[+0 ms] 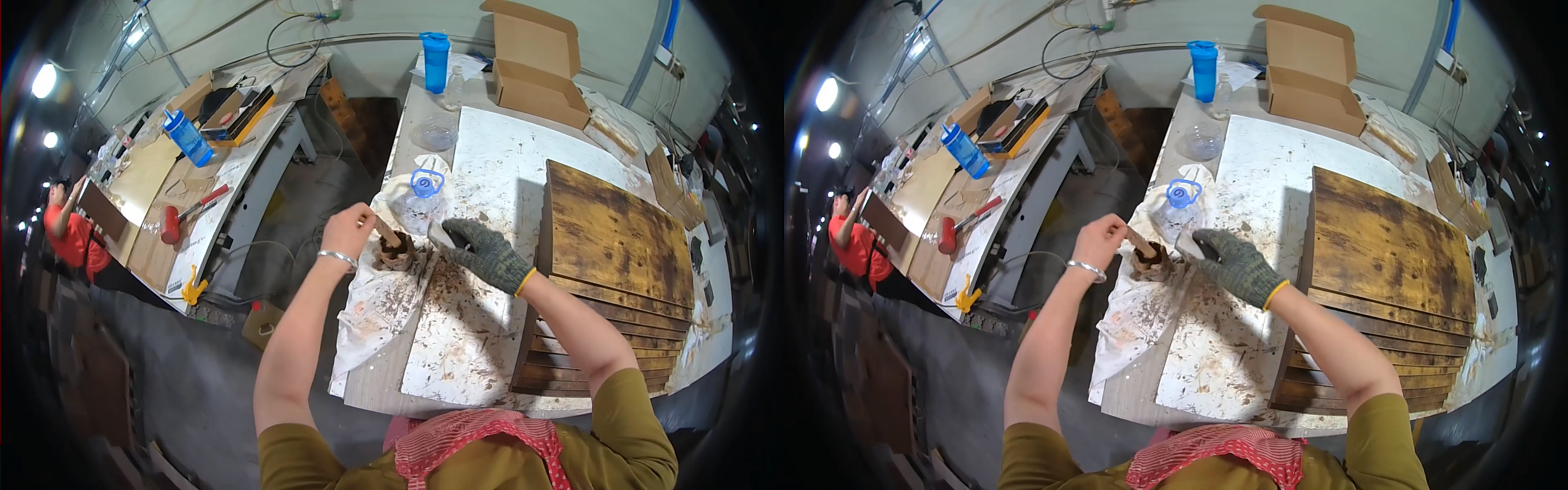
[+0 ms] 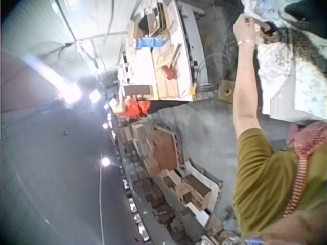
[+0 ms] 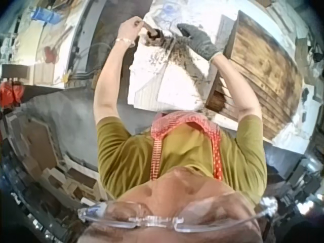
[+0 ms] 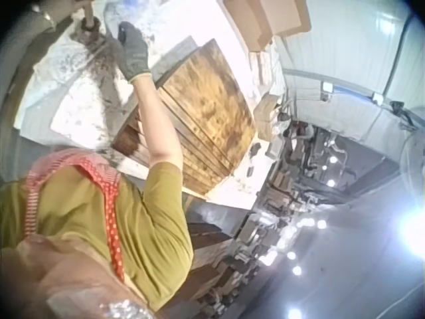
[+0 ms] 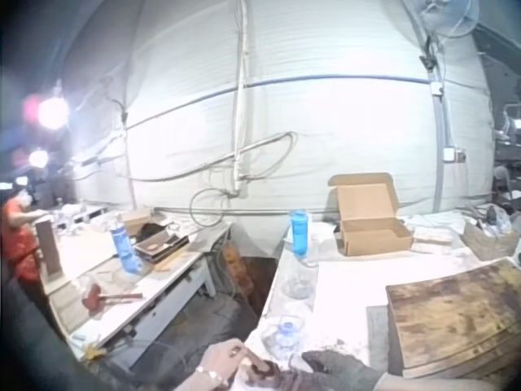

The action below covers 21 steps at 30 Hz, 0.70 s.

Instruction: The person aligns and spreads out a stack of wooden panels on a workbench, rubs the panels with a small block, and wipes down their surfaces with a cloth.

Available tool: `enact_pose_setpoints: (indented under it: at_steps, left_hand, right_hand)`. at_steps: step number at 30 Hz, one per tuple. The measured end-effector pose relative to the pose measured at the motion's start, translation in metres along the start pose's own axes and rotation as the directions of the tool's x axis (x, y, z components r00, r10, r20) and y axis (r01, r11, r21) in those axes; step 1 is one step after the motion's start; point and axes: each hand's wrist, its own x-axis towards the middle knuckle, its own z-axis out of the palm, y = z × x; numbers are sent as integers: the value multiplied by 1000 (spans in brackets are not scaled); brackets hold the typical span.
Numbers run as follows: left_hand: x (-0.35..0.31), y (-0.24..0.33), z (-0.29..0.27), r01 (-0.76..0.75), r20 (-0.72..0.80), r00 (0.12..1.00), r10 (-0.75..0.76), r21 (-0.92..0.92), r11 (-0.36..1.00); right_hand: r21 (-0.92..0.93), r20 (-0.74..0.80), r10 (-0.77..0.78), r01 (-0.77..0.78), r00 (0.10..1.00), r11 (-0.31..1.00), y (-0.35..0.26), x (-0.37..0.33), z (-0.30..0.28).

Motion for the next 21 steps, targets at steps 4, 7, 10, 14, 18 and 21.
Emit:
enact_pose_setpoints:
  at_steps: [4,7,10,14,18,21]
  left_hand:
    - [8,-22,-16,271,148,960,-236,-306,913]
    - [9,-27,-18,323,204,944,-258,-435,840]
    - [8,-25,-21,409,269,910,-317,-450,794]
    - [7,-28,-23,421,282,904,-323,-443,792]
    - [6,-24,-28,439,327,892,-313,-458,773]
    - [3,-27,-33,442,273,894,-356,-401,802]
  right_hand:
    - [-444,36,-231,222,972,868,-12,33,4]
    - [-437,53,-402,383,914,814,-13,53,18]
    - [-475,165,-423,447,891,758,-19,64,20]
    - [-537,211,-444,483,871,691,-11,69,14]
    - [-532,200,-498,520,844,668,-13,70,18]
    - [-609,276,-349,444,896,657,-11,61,13]
